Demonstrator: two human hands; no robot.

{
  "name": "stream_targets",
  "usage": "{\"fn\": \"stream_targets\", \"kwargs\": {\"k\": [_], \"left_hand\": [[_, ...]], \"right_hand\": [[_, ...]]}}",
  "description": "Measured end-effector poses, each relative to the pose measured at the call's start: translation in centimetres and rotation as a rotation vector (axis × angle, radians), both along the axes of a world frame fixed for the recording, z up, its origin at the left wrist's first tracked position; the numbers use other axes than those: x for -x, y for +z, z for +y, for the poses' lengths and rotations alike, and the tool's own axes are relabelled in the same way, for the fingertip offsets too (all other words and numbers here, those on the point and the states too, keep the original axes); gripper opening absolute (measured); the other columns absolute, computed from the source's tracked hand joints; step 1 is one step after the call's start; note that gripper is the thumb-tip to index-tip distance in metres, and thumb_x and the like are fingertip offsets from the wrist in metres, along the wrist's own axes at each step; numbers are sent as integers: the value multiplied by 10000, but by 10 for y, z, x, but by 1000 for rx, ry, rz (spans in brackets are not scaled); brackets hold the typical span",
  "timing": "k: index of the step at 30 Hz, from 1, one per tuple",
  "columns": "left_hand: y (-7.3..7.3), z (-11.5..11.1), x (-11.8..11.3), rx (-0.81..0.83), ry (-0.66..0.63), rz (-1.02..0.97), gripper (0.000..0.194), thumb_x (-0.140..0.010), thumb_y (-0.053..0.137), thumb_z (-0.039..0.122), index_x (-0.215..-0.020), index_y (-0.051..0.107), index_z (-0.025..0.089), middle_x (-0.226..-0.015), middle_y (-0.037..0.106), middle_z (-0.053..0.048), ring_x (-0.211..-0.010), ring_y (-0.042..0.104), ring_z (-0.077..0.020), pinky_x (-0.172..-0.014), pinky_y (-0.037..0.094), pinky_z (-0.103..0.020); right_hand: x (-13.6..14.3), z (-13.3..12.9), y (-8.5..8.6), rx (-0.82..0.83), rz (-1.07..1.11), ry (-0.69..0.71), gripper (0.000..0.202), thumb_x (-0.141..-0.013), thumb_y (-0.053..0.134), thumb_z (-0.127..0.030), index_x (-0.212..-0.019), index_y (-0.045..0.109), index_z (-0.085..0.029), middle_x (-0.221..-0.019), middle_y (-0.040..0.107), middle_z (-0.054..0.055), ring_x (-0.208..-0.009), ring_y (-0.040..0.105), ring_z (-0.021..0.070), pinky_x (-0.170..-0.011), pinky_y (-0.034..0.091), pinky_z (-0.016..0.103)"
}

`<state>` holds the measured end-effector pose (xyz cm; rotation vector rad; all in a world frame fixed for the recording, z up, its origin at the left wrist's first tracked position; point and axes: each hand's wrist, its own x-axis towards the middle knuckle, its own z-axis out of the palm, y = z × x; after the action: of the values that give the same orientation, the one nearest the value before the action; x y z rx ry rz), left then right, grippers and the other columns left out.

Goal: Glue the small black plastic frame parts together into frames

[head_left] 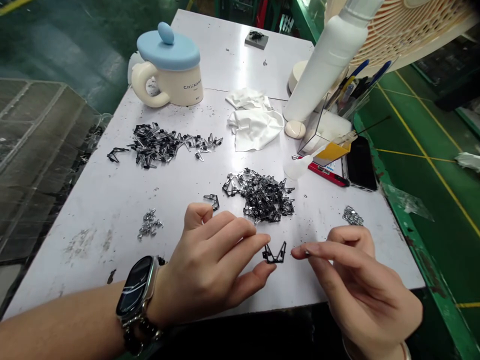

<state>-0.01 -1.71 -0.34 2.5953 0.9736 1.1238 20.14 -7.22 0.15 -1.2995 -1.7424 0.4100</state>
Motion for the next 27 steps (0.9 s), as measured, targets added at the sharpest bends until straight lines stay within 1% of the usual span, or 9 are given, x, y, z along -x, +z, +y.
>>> {"fn": "stream_targets", "kwargs": {"k": [4, 7, 10, 16, 18, 22, 27], "left_hand": [[1, 0, 1, -38, -14, 13, 188, -760, 720, 257, -880, 641, 136, -725, 651, 0, -634, 581, -151, -666, 293, -378], [0, 0, 3, -53, -22, 28, 180, -773, 709, 262, -878, 642, 133, -737, 659, -1, -640, 581, -147, -666, 284, -377], [-1, 0, 4, -68, -28, 34, 171, -793, 691, 284, -869, 637, 141, -738, 659, 1, -640, 575, -141, -668, 278, -372], [-2, -1, 4, -39, -25, 40, 162, -799, 678, 290, -853, 620, 149, -731, 653, -2, -629, 567, -139, -680, 284, -371], [-1, -1, 3, -17, -25, 44, 156, -806, 667, 294, -849, 619, 152, -729, 654, -2, -628, 563, -140, -677, 282, -371], [-1, 2, 3, 13, -35, 52, 136, -819, 647, 281, -835, 620, 148, -721, 650, -2, -622, 557, -143, -682, 277, -380], [1, 2, 4, 20, -41, 65, 145, -821, 647, 285, -824, 628, 141, -721, 646, -9, -625, 558, -151, -683, 276, -385]], "right_hand": [[1, 2, -3, 17, -70, 31, 317, -766, 574, 10, -1004, 619, -195, -812, 664, 24, -752, 478, 175, -683, 373, 361], [3, 4, -4, 32, -191, 38, 215, -799, 566, -35, -944, 595, -192, -819, 637, 20, -778, 482, 171, -732, 327, 376], [6, 6, -3, 39, -264, 30, 143, -820, 556, -65, -901, 582, -180, -806, 608, 23, -798, 476, 172, -736, 295, 376], [8, 7, -4, 28, -361, 9, 102, -833, 544, -92, -866, 579, -182, -764, 606, 15, -772, 477, 170, -741, 262, 382], [7, 7, -4, 15, -389, 23, 99, -830, 538, -92, -864, 566, -181, -758, 602, 14, -759, 474, 167, -746, 252, 385], [6, 8, -5, 31, -383, 64, 105, -830, 514, -79, -864, 537, -176, -762, 581, 20, -765, 451, 166, -732, 257, 378], [5, 8, -3, 70, -351, 84, 136, -834, 494, -57, -895, 538, -171, -789, 564, 27, -795, 443, 166, -733, 270, 376]]}}
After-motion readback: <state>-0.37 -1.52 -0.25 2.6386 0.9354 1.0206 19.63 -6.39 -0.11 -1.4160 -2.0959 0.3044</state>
